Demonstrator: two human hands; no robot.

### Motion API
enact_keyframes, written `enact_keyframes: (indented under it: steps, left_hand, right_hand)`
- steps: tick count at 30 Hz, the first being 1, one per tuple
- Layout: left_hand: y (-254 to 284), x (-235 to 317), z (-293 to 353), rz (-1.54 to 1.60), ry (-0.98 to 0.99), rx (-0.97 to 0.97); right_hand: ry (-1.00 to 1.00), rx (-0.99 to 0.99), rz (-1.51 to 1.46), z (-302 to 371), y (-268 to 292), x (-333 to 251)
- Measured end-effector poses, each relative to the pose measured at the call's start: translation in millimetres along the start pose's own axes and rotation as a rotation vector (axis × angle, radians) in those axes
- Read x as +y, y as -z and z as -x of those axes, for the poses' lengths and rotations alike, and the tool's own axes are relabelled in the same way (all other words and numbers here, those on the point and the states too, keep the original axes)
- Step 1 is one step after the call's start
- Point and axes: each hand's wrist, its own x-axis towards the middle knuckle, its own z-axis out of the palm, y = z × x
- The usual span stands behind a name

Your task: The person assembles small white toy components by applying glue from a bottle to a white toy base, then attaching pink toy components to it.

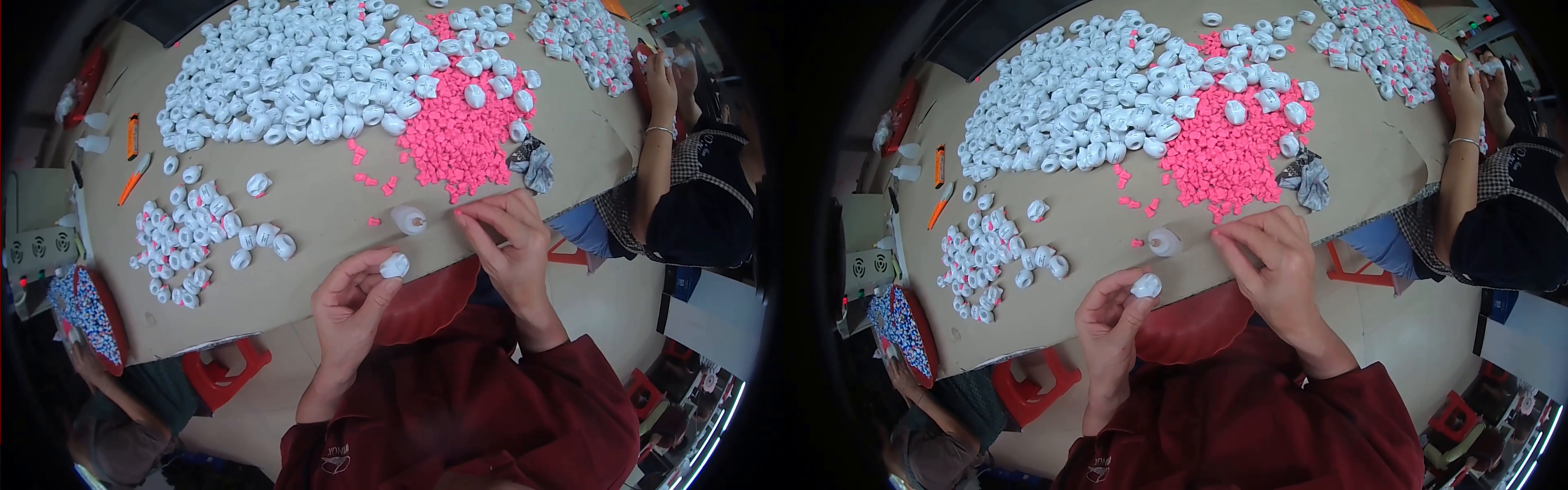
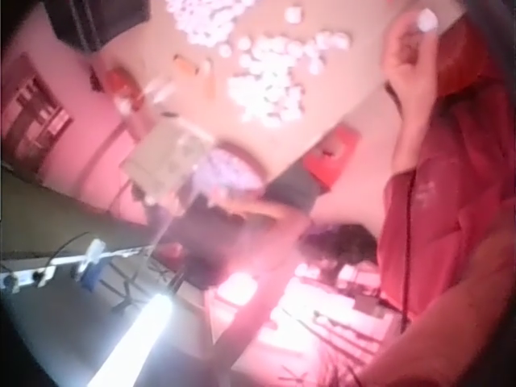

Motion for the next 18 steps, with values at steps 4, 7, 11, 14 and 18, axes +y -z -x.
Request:
enact_keyframes:
  steps: [4,7,11,14,18]
  left_hand:
    - [-8.0,0.7,-2.5,0.001,-0.052,-0.029]
    - [-12.6,-1.7,-2.5,-0.033,-0.061,-0.025]
    - [-16.5,-8.2,-2.6,-0.106,-0.143,-0.031]
    - [-15.4,-9.1,-3.2,-0.172,-0.198,-0.031]
    - [-6.2,-12.2,-4.0,-0.241,-0.214,-0.126]
  right_hand:
    - [0.012,-0.063,-0.282,7.9,7.4,-19.4]
    - [0.063,-0.088,-0.363,10.7,1.6,-21.6]
    - [0.082,-0.105,-0.352,16.7,-4.4,-23.6]
    - [0.000,-0.150,-0.437,19.7,-3.7,-23.7]
    - [-0.136,-0.235,-0.508,12.2,1.3,-19.8]
